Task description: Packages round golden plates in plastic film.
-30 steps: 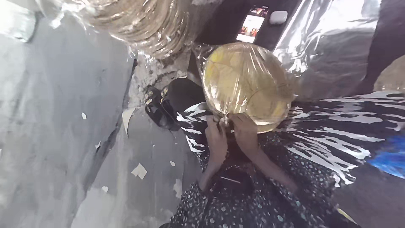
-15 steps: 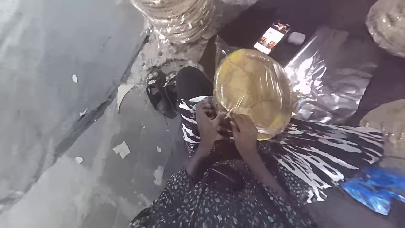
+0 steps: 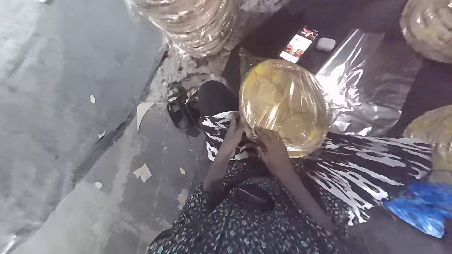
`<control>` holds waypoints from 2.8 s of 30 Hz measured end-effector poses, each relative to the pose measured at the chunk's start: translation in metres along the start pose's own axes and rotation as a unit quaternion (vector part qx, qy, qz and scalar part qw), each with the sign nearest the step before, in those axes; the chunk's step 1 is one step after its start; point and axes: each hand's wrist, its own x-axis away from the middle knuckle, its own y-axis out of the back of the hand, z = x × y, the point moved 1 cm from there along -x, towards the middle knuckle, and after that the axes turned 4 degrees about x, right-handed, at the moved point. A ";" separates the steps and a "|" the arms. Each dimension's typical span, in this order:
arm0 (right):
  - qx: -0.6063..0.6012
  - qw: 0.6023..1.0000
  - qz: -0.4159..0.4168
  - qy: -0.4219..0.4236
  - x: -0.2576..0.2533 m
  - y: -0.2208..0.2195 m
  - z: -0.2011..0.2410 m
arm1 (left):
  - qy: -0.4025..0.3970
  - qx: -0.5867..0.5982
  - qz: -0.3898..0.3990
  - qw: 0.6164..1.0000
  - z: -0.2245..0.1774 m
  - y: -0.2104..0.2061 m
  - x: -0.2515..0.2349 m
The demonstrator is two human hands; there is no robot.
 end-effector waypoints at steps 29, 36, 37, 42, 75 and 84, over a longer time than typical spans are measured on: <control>-0.318 0.761 -0.302 -0.478 0.082 0.127 -0.106 | 0.057 0.087 0.141 0.985 0.013 -0.022 -0.015; -0.335 0.720 -0.356 -0.493 0.093 0.130 -0.108 | -0.097 0.006 0.075 0.992 -0.001 0.005 -0.012; -0.332 0.717 -0.365 -0.492 0.093 0.130 -0.109 | -0.121 0.000 0.078 0.990 -0.001 0.000 -0.012; -0.325 0.723 -0.377 -0.478 0.092 0.126 -0.112 | -0.120 0.049 0.125 0.984 0.013 -0.032 -0.039; -0.277 0.757 -0.390 -0.445 0.091 0.097 -0.126 | -0.262 -0.086 -0.120 0.954 0.045 -0.072 -0.032; -0.245 0.756 -0.414 -0.445 0.086 0.092 -0.122 | -0.251 -0.095 -0.113 0.957 0.039 -0.074 -0.037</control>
